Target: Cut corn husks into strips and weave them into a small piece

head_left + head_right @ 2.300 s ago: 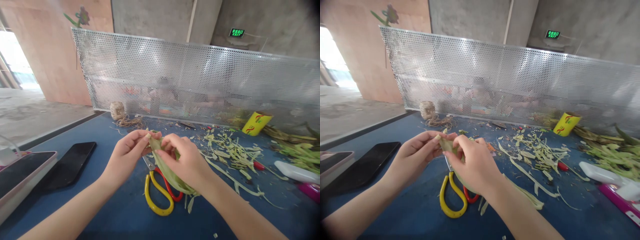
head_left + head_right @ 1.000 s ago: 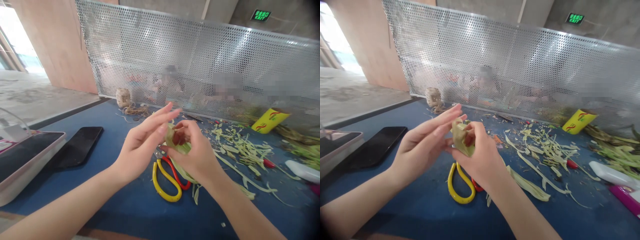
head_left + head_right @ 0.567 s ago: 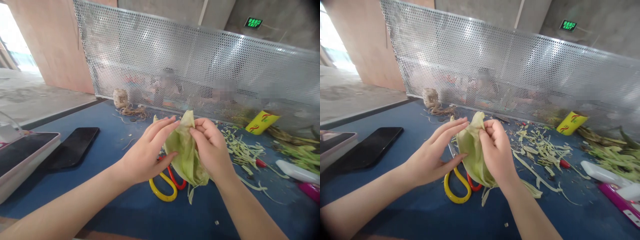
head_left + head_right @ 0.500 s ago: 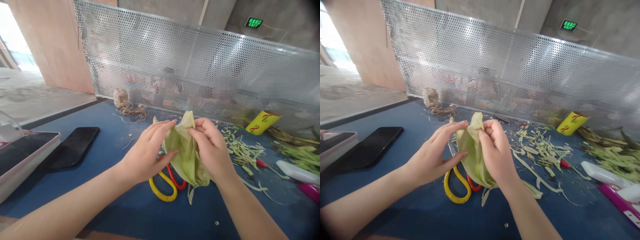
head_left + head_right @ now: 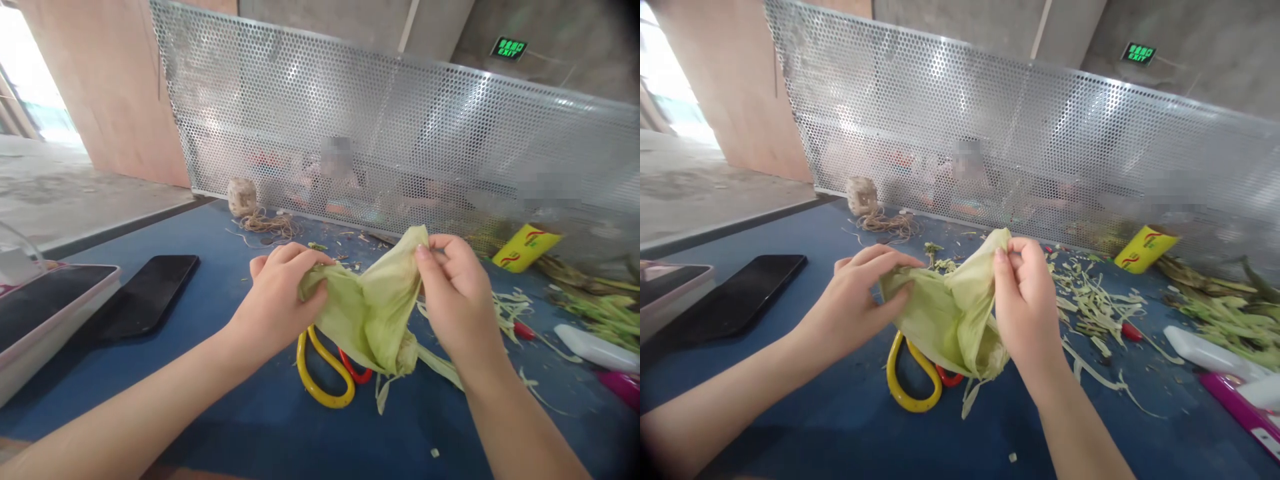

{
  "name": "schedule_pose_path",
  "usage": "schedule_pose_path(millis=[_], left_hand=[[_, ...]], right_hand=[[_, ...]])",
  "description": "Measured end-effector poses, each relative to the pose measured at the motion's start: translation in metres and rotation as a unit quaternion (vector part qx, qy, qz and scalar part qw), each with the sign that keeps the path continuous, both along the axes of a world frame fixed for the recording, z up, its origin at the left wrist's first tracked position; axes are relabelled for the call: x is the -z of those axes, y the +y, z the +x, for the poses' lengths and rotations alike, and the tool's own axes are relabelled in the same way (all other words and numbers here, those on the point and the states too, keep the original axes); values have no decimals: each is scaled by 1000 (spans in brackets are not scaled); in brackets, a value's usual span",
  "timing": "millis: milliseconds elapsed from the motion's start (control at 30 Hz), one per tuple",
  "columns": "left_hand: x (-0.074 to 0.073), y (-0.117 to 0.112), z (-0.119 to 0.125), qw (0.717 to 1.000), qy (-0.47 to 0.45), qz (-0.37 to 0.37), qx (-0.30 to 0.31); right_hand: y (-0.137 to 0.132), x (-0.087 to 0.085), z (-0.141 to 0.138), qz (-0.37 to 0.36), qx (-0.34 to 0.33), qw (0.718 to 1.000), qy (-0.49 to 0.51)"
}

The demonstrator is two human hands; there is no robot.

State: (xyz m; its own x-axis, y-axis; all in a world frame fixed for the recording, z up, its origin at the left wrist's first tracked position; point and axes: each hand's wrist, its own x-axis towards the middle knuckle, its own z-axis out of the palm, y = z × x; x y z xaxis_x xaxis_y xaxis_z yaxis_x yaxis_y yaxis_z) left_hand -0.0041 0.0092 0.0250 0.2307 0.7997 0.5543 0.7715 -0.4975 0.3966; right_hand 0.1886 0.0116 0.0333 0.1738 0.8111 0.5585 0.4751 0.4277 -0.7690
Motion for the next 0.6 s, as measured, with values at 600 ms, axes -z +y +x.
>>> schedule_pose_path(millis=[600], left_hand=[[-12, -2, 11, 983, 63, -147, 90]], right_hand=[[6, -20, 7, -61, -72, 966, -239]])
